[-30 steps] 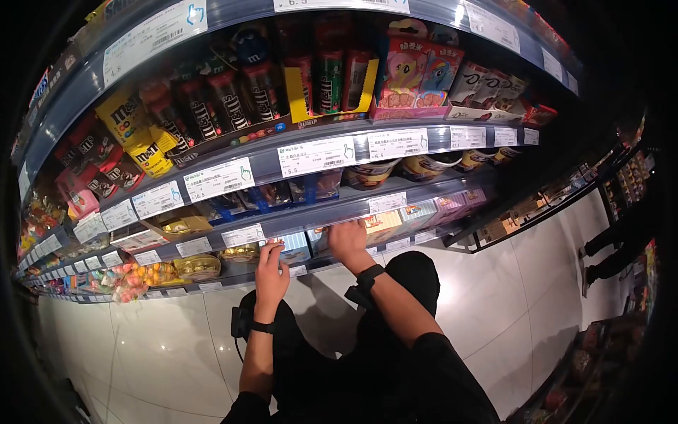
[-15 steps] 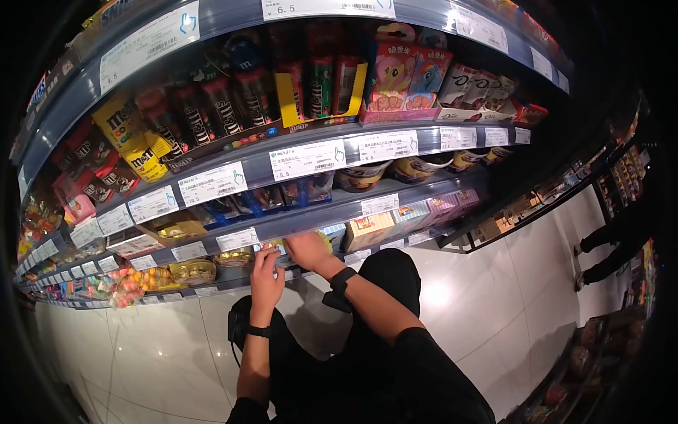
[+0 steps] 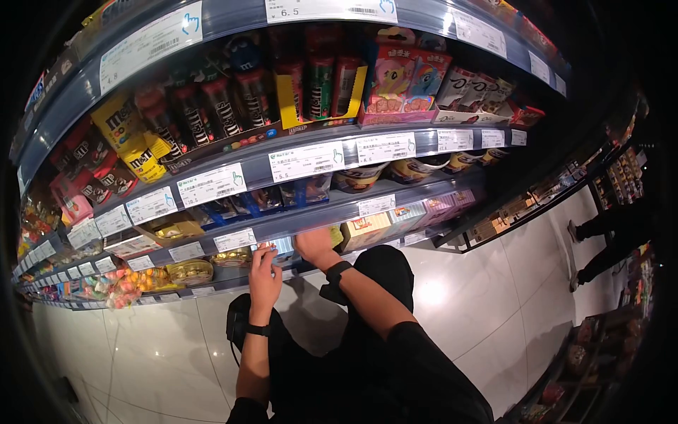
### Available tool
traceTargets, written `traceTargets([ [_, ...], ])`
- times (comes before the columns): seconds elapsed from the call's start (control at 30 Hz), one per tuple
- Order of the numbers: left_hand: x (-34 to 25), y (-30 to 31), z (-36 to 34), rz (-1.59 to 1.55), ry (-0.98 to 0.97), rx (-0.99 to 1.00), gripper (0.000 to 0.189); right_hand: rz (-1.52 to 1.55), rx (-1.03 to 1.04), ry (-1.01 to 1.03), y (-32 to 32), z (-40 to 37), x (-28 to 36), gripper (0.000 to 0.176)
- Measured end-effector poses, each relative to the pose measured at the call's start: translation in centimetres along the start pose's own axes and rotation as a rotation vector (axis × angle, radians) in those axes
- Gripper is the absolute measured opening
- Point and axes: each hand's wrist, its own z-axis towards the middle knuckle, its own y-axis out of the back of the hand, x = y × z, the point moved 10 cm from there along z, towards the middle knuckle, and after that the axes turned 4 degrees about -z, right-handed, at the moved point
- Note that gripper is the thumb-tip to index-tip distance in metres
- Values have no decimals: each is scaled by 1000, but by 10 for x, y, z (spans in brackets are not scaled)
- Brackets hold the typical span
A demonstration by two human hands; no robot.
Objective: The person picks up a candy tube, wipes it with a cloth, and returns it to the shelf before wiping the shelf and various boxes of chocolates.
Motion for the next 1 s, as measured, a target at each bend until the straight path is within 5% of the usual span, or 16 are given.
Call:
traceTargets([
  [0.2, 4, -3, 0, 16, 62, 33, 34, 419, 137, 270, 15, -4, 49, 27],
  [0.37, 1, -2, -1, 2, -8, 12, 36, 268, 447, 46, 7, -10, 25, 30],
  [0.53, 0, 0, -1, -26, -11, -23, 39, -89, -15, -96, 37, -11, -17, 29],
  [0.67, 2, 0, -1, -23, -13, -30, 39, -108, -147, -56, 38, -10, -14, 27],
  [0.87, -4, 2, -1, 19, -55, -29, 38, 215, 2, 46, 25, 0, 19, 30],
  [0.93, 1, -1, -2, 5, 39, 20, 36, 367, 313, 121, -1, -4, 38, 30],
  [1.0, 3, -2, -2, 8, 44, 27, 36, 417, 306, 149, 3, -3, 43, 31],
])
